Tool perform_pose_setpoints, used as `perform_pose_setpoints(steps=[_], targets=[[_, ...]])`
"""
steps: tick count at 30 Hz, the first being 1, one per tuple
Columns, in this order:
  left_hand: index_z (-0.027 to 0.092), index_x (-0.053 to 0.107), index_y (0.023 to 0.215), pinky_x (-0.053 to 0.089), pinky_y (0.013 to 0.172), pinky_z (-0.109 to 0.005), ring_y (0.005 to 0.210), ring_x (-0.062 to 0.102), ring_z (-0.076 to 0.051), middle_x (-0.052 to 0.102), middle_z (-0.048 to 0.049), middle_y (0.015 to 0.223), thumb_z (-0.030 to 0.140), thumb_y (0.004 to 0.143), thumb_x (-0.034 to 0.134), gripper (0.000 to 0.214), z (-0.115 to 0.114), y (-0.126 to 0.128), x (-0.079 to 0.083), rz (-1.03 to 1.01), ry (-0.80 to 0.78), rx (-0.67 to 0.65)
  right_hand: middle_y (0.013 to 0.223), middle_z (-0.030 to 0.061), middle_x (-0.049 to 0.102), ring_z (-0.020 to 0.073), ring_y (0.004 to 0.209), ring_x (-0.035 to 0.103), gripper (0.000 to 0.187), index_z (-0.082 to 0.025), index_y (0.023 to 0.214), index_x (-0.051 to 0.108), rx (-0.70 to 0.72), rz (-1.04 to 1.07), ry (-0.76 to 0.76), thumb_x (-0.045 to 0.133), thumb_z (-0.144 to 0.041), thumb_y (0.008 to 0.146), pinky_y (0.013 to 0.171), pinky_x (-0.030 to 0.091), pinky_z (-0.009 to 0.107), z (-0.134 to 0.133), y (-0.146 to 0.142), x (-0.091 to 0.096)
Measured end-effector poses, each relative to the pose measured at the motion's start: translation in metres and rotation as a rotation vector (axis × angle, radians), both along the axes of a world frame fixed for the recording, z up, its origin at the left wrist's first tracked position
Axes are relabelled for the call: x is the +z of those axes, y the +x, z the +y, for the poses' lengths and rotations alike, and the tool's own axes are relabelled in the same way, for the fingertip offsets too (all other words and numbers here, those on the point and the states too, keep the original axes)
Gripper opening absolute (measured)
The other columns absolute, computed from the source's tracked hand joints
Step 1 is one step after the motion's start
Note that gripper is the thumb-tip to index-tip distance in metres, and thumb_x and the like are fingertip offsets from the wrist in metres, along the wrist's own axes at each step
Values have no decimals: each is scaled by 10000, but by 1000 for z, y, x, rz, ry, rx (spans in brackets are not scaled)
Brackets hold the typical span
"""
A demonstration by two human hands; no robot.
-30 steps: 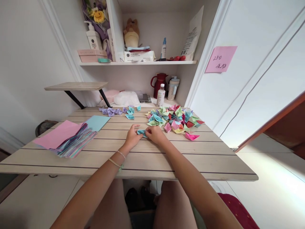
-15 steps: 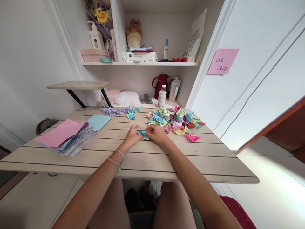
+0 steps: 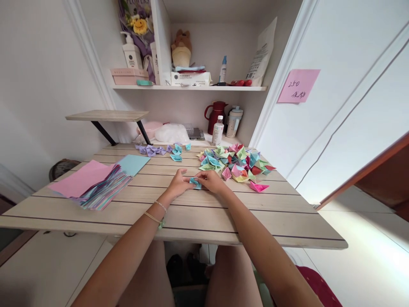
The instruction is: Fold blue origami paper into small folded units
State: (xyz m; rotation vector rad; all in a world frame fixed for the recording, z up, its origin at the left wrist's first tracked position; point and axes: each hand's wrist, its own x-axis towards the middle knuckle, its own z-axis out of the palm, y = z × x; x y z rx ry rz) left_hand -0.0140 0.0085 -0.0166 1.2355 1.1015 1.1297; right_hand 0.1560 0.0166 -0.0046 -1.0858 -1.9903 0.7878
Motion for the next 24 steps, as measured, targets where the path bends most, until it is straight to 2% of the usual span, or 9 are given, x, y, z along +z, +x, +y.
perform_pose_setpoints(steps=[4,6,10,13,18,21,24], targets=[[119,564,920,533,663,-312,624,647,-157,659,-45,681,160,523,786,457,-1,2,6,-63,-5,-26,609,-7,617,98,534,517,164,-132,787,649,-115,23,11,531,-235,739,522,385,190,3,1,-2],[105,609,800,536,677,-289,639,651,-153,665,-59,682,195,542,782,324,0,3,7,-93,-5,-35,620,-7,614,95,532,511,162,-132,782,638,-126,74,-19,521,-236,742,512,383,187,5,1,-4],[95,640,769,543,682,-278,647,655,-151,678,-72,690,178,546,780,277,1,2,7,-119,-8,-34,620,-7,618,101,524,526,179,-136,793,639,-82,172,-130,523,-261,739,498,400,191,8,1,-9],[97,645,758,547,692,-287,654,658,-156,684,-73,691,151,551,770,248,0,1,8,-125,-30,-37,611,-4,625,115,543,558,173,-143,782,648,-104,231,-199,570,-278,707,514,430,204,8,0,-9],[109,656,772,536,763,-294,695,665,-158,696,-78,744,117,578,735,210,-1,-2,13,-161,-71,1,799,40,668,149,705,620,260,-160,884,645,-85,497,-307,632,-299,665,633,497,255,3,-5,0],[105,660,762,531,787,-300,704,668,-162,698,-81,757,96,589,710,180,1,-6,12,-159,-87,57,909,52,656,143,717,619,286,-183,939,628,-215,594,-279,579,-329,699,620,505,263,2,-3,6],[87,654,725,534,787,-309,703,672,-178,695,-92,724,67,585,691,147,7,-15,9,-162,-116,136,910,55,652,135,676,600,275,-178,920,627,-349,630,-201,539,-331,710,606,500,260,2,-1,6]])
